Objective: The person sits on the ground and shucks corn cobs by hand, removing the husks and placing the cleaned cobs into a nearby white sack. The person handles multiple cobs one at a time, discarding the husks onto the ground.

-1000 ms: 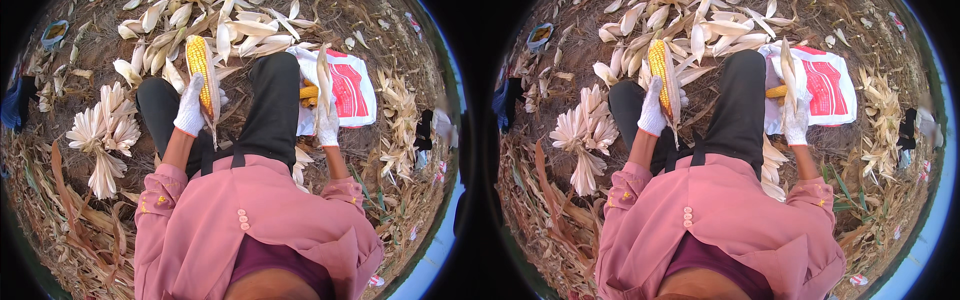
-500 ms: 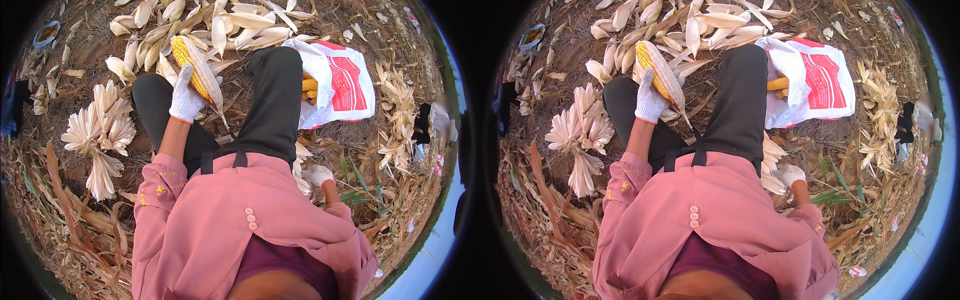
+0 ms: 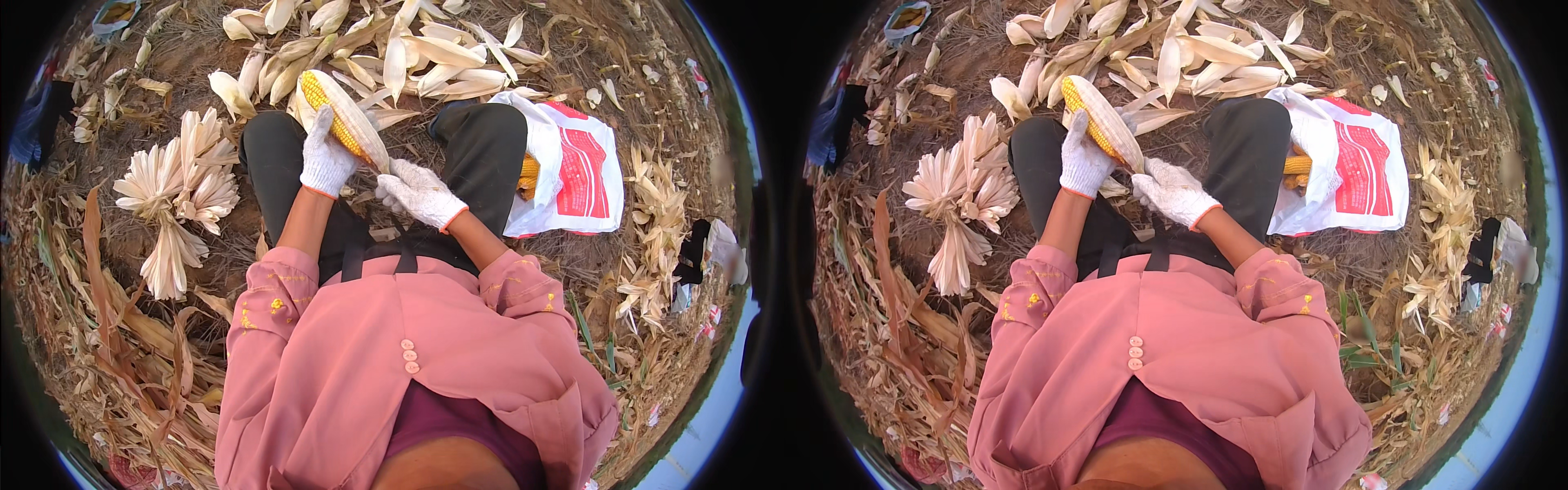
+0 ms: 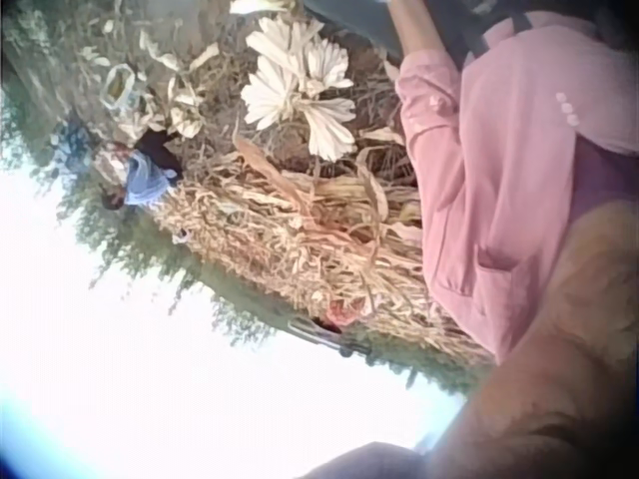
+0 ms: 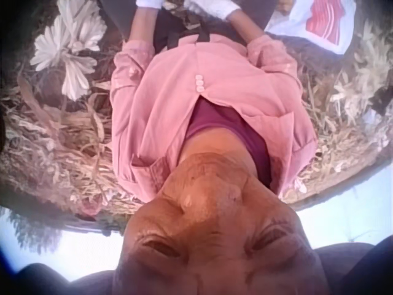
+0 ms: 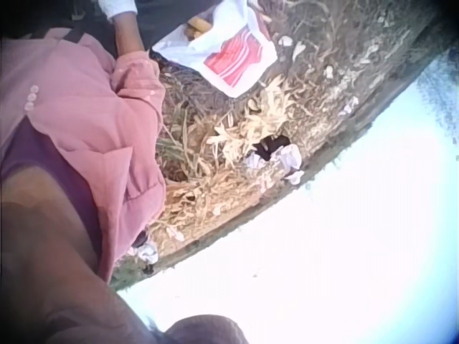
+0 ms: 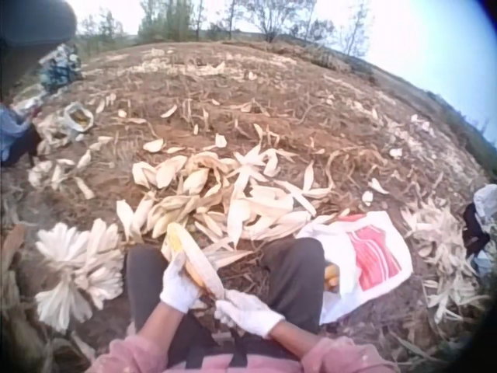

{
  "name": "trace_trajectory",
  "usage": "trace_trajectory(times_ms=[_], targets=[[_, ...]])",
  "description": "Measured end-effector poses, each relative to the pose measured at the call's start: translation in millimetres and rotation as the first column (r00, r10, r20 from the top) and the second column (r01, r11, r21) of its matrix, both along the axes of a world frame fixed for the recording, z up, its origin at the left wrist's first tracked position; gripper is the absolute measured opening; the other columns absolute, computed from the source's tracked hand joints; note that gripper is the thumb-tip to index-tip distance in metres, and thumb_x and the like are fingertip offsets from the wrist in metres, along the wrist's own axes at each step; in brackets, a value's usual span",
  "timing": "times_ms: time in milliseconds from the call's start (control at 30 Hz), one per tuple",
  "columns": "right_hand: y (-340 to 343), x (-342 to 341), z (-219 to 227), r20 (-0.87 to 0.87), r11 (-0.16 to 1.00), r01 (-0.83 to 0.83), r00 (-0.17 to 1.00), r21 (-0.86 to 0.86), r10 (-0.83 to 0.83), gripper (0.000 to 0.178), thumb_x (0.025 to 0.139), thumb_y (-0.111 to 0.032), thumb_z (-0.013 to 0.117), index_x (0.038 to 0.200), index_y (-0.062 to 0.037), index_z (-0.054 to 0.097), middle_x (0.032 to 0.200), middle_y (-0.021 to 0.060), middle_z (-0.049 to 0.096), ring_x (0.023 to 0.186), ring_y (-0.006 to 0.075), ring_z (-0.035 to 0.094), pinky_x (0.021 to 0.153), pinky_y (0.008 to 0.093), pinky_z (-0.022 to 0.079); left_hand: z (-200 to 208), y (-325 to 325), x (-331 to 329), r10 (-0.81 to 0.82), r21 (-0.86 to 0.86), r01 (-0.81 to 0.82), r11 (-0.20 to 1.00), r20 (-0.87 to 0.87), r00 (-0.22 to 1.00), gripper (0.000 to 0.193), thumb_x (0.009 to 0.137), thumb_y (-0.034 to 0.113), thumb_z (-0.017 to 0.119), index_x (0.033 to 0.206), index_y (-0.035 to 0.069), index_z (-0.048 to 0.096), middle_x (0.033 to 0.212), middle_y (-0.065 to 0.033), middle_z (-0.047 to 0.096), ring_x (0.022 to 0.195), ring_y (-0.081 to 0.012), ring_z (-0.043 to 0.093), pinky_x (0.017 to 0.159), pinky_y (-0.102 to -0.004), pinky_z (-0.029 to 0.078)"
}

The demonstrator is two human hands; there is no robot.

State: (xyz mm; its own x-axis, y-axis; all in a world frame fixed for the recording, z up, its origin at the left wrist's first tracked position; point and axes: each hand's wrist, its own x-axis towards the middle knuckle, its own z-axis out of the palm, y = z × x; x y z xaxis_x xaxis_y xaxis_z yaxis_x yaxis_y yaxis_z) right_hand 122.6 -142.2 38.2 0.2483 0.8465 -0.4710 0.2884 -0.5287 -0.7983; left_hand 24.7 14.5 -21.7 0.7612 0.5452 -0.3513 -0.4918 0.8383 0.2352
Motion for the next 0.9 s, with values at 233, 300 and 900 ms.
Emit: trace_trajectory(times_ms=[233,300,900], targets=[[-0.4,2.1,-10.6,0.492,0.948,-0.286,0.851,0.138,0.185,0.016,0.090,-0.023,0.052,0.092,-0.0080,0.058,0.084,0.0128,0.065,0.078,0.0326,0.063,0.067,0.0420,0.050,2.1,-2.6,-1.5,0.021,-0.025,-0.024,0.999,-0.100,0.995,0.068,0.088,0.047,0.055,0.137,0.004,0.033,0.123,-0.0263,0.047,0.112,-0.0432,0.049,0.098,-0.0576,0.039],[0.1,3.0,-13.7,0.698,0.903,-0.404,0.690,0.149,0.193,0.013,0.088,-0.021,0.053,0.090,-0.0085,0.058,0.083,0.0127,0.065,0.080,0.0325,0.063,0.067,0.0429,0.050,-1.3,-2.9,-1.7,0.013,0.015,-0.012,1.000,-0.106,0.994,0.067,0.088,0.047,0.054,0.134,0.002,0.036,0.118,-0.0259,0.051,0.106,-0.0428,0.052,0.092,-0.0574,0.043],[36.8,194.4,10.1,0.717,0.852,0.244,0.462,0.463,-0.522,0.027,0.093,-0.027,0.046,0.107,-0.0079,0.060,0.092,0.0163,0.067,0.079,0.0311,0.065,0.070,0.0419,0.051,15.0,-5.9,-21.0,-0.464,0.134,0.484,0.865,-0.153,0.873,0.043,0.088,0.034,0.057,0.116,0.004,0.046,0.086,-0.0133,0.059,0.068,-0.0248,0.058,0.060,-0.0374,0.055]])
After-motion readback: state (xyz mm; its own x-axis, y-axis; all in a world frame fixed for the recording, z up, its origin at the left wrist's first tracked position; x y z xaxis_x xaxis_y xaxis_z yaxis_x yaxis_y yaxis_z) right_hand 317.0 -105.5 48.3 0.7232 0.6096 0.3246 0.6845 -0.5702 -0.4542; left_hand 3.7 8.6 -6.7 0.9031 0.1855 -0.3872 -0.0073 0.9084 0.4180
